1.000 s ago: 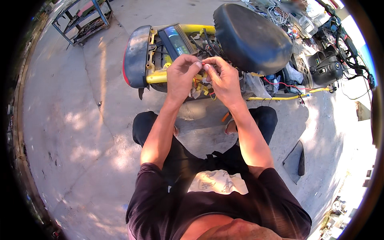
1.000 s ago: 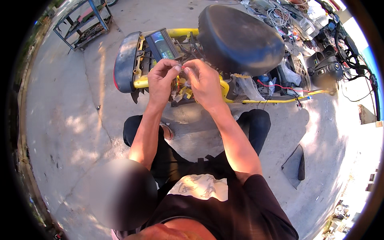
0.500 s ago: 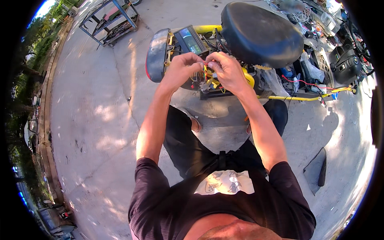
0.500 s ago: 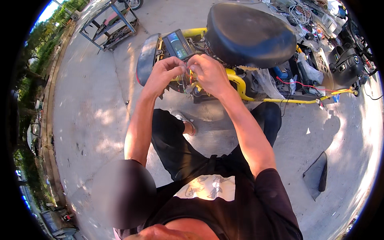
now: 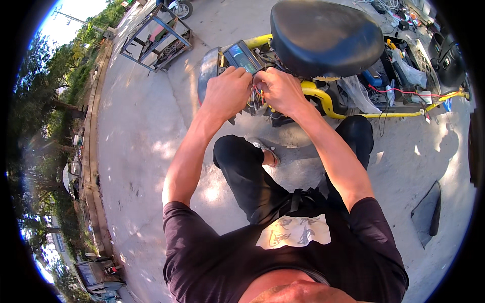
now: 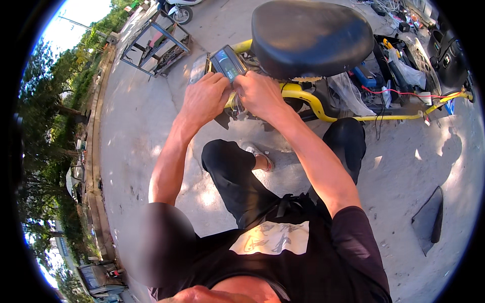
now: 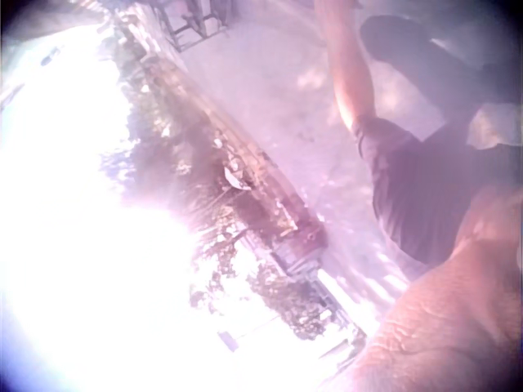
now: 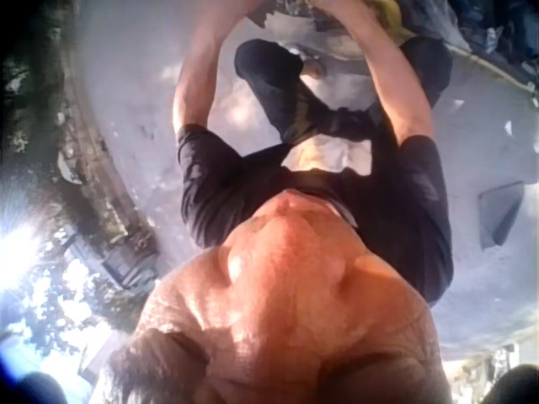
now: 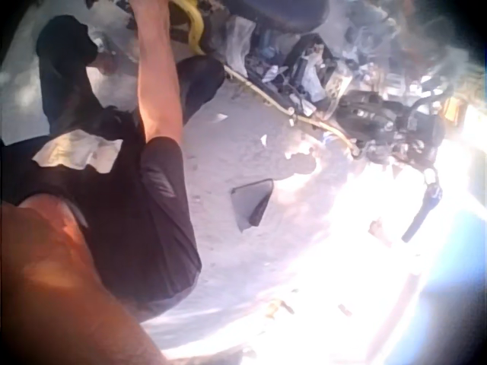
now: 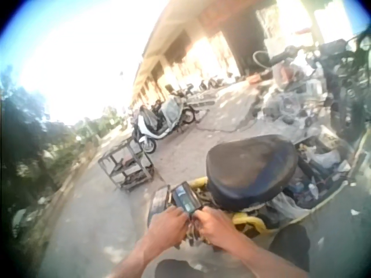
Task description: The person sits on the ground and repairs the wiring of a yellow motor scooter. They strip wire ends, twist them together, and wrap the connections with electrical tape.
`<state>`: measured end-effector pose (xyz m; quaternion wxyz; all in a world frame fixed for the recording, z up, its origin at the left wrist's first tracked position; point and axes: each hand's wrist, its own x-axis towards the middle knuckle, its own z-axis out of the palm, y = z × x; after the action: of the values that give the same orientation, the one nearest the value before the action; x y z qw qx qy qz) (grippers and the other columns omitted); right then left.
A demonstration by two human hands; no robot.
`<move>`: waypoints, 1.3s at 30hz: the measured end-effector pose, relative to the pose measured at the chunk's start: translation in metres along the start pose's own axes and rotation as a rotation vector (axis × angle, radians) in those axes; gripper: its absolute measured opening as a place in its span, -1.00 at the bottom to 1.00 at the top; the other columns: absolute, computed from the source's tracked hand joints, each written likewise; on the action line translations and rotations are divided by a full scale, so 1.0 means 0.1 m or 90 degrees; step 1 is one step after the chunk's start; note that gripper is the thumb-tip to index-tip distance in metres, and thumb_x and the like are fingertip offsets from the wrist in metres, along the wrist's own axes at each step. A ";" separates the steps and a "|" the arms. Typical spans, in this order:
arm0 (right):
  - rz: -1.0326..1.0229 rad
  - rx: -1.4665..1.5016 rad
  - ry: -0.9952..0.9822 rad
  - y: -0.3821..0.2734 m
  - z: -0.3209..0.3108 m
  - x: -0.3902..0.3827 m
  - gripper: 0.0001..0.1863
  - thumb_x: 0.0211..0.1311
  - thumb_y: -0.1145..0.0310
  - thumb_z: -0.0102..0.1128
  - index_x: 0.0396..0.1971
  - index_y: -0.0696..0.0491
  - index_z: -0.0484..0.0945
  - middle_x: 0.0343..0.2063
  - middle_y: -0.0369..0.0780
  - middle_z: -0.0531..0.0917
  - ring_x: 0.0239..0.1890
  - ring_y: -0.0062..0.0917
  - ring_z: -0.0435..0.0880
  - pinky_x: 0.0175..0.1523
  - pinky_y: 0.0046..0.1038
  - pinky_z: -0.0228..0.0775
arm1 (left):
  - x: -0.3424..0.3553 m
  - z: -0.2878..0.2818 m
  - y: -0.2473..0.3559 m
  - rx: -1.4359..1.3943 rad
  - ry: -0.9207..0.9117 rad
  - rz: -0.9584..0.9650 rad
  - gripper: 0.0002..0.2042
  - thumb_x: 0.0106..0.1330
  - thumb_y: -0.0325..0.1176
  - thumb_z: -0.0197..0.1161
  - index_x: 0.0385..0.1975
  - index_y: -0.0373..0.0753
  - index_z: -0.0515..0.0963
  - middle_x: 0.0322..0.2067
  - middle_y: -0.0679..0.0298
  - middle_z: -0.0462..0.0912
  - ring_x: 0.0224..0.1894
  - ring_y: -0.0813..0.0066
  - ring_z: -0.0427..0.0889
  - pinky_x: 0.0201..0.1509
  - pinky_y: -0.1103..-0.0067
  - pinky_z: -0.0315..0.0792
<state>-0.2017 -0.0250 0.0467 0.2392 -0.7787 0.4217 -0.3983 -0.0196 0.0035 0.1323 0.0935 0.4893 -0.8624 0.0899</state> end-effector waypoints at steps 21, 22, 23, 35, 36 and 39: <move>0.029 0.147 0.015 0.00 -0.04 0.02 -0.79 0.39 0.33 0.38 -0.10 0.11 0.78 -0.25 -0.17 0.72 -0.25 -0.27 0.75 -0.11 -0.29 0.55 | 0.31 -0.17 -0.22 -0.359 -0.226 -0.248 -0.65 0.46 -0.19 0.28 -0.37 -0.45 0.67 -0.54 0.22 0.62 -0.41 0.49 0.50 -0.31 0.38 0.40; 0.044 0.147 0.007 -0.01 -0.05 0.03 -0.79 0.39 0.32 0.39 -0.10 0.12 0.78 -0.25 -0.18 0.72 -0.27 -0.32 0.74 -0.12 -0.31 0.54 | 0.30 -0.12 -0.25 -0.386 -0.199 -0.242 -0.66 0.46 -0.20 0.29 -0.33 -0.44 0.69 -0.52 0.17 0.65 -0.39 0.45 0.55 -0.27 0.37 0.44; 0.059 0.147 -0.001 -0.03 -0.05 0.04 -0.78 0.39 0.31 0.40 -0.11 0.13 0.78 -0.26 -0.19 0.73 -0.29 -0.37 0.73 -0.13 -0.34 0.53 | 0.28 -0.04 -0.29 -0.412 -0.172 -0.238 -0.67 0.46 -0.20 0.30 -0.29 -0.44 0.71 -0.49 0.11 0.68 -0.37 0.40 0.60 -0.23 0.36 0.48; 0.138 0.290 0.039 0.15 0.06 0.08 -0.68 0.34 0.21 0.34 -0.18 0.17 0.80 -0.20 -0.11 0.83 -0.20 -0.31 0.81 0.01 -0.27 0.58 | -0.22 0.57 0.18 -0.240 0.333 -0.148 -0.70 0.26 -0.44 0.56 -0.03 -0.24 0.68 -0.19 0.24 0.74 -0.34 0.32 0.70 -0.24 0.44 0.60; 0.145 0.301 0.040 0.16 0.07 0.08 -0.68 0.34 0.21 0.34 -0.18 0.18 0.80 -0.21 -0.11 0.83 -0.21 -0.31 0.80 0.01 -0.28 0.58 | -0.19 0.63 0.16 -0.189 0.375 -0.098 -0.72 0.27 -0.45 0.55 -0.05 -0.23 0.68 -0.21 0.24 0.74 -0.34 0.28 0.71 -0.25 0.42 0.61; 0.149 0.299 0.036 0.19 0.08 0.08 -0.69 0.33 0.22 0.34 -0.19 0.18 0.80 -0.24 -0.11 0.83 -0.22 -0.33 0.79 0.00 -0.30 0.58 | -0.17 0.68 0.16 -0.099 0.428 -0.029 -0.82 0.26 -0.48 0.52 -0.19 -0.22 0.67 -0.29 0.25 0.73 -0.32 0.19 0.74 -0.29 0.37 0.61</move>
<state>-0.2013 -0.0414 0.0323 0.4458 -0.6363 0.4114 -0.4766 -0.0300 0.0090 0.0619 0.4118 0.4428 -0.7764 0.1779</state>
